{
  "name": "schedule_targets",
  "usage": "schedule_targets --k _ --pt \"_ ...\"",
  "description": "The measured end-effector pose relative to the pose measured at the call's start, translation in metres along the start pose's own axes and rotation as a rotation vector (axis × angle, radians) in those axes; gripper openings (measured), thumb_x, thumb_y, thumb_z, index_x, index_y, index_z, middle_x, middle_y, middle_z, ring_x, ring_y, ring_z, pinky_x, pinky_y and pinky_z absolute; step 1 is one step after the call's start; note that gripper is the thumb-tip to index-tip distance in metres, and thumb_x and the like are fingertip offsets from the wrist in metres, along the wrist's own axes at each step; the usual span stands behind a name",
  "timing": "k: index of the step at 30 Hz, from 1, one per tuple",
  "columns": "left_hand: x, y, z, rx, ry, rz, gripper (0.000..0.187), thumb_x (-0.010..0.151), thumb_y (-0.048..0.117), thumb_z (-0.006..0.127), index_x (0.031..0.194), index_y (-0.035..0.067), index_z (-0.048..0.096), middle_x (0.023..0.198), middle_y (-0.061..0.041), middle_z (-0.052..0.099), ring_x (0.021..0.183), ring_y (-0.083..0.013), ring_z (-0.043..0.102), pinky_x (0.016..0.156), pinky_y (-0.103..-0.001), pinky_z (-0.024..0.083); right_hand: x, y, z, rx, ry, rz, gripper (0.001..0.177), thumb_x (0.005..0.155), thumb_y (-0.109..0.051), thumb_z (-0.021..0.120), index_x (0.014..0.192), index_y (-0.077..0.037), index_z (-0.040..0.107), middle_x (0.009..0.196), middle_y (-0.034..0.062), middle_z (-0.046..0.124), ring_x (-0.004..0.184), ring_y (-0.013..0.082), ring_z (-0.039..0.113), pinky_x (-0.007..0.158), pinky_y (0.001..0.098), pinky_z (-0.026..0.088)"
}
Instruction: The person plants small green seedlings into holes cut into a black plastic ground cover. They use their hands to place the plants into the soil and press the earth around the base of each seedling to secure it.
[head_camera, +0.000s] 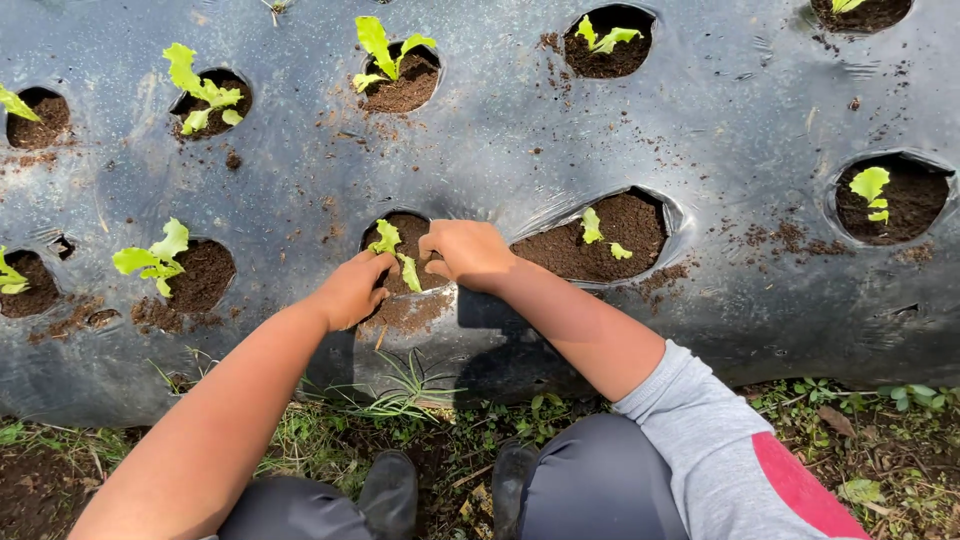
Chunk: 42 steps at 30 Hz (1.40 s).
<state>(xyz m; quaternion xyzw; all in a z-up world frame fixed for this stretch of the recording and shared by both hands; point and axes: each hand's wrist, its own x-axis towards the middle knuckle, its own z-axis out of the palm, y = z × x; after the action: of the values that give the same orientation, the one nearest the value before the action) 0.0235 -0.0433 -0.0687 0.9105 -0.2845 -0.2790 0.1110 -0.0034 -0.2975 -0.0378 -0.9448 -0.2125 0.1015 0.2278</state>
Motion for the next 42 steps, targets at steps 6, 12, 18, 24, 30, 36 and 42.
schedule_targets --k 6,12,18,24,30,36,42 --pt "0.007 -0.004 0.007 -0.06 0.033 0.005 0.037 0.099 0.006 0.064 0.133 0.008 0.05 0.125 -0.026 0.057 0.107 -0.0524 0.068 0.084 -0.06 0.062 -0.009 -0.003 -0.021 0.087 -0.097 -0.049 0.032 0.084 -0.04 0.079 0.106 -0.019 0.069 0.105 0.0032 0.067 0.103 0.0333 0.067 0.083 0.0539 0.057" --pt "-0.014 0.009 0.0 -0.098 0.044 0.04 0.037 0.101 0.012 0.059 0.136 0.01 0.048 0.127 -0.027 0.054 0.108 -0.0533 0.065 0.087 -0.059 0.061 0.013 0.009 0.008 -0.013 -0.016 -0.042 0.012 0.101 -0.031 0.055 0.1 -0.023 0.063 0.102 -0.0043 0.059 0.105 0.0219 0.062 0.081 0.0407 0.058" --pt "-0.052 0.043 -0.05 -0.113 -0.084 0.021 0.04 0.11 0.011 0.045 0.149 0.004 0.043 0.143 -0.032 0.041 0.112 -0.0494 0.064 0.088 -0.061 0.062 0.02 -0.045 -0.029 -0.21 0.192 -0.243 0.013 0.1 -0.012 0.055 0.092 -0.016 0.063 0.107 -0.006 0.065 0.107 0.0172 0.06 0.075 0.0292 0.059" --pt "-0.049 0.024 -0.077 0.021 -0.108 0.099 0.029 0.111 0.015 0.045 0.137 0.008 0.056 0.146 -0.022 0.038 0.132 -0.0511 0.048 0.105 -0.069 0.049 0.04 -0.025 -0.004 -0.367 0.11 -0.142 0.011 0.095 -0.012 0.06 0.101 -0.014 0.07 0.101 -0.0003 0.066 0.097 0.0194 0.062 0.081 0.0268 0.059" --pt "-0.054 0.0 -0.058 0.374 0.104 0.181 0.045 0.097 0.009 0.062 0.14 0.014 0.049 0.148 -0.019 0.038 0.111 -0.0299 0.046 0.088 -0.043 0.036 0.06 -0.03 0.033 -0.479 0.154 -0.224 0.046 0.096 -0.009 0.048 0.14 0.001 0.054 0.134 0.0173 0.064 0.124 0.0281 0.061 0.112 0.0343 0.044" --pt "-0.055 -0.018 -0.022 0.369 0.431 0.239 0.045 0.092 0.01 0.053 0.136 0.012 0.056 0.151 -0.019 0.046 0.105 -0.0358 0.049 0.087 -0.047 0.042 0.077 -0.033 0.021 0.054 0.006 -0.198 0.051 0.077 0.006 0.053 0.127 -0.003 0.063 0.114 0.0147 0.063 0.104 0.0366 0.061 0.089 0.0433 0.047" --pt "-0.053 -0.013 -0.017 0.324 0.574 0.189 0.062 0.076 0.024 0.068 0.137 0.017 0.059 0.147 -0.013 0.053 0.097 -0.0309 0.052 0.085 -0.045 0.044 0.076 -0.053 0.038 -0.456 0.156 -0.035 0.026 0.085 -0.017 0.059 0.111 -0.019 0.056 0.1 0.0058 0.056 0.085 0.0282 0.055 0.073 0.0407 0.046"
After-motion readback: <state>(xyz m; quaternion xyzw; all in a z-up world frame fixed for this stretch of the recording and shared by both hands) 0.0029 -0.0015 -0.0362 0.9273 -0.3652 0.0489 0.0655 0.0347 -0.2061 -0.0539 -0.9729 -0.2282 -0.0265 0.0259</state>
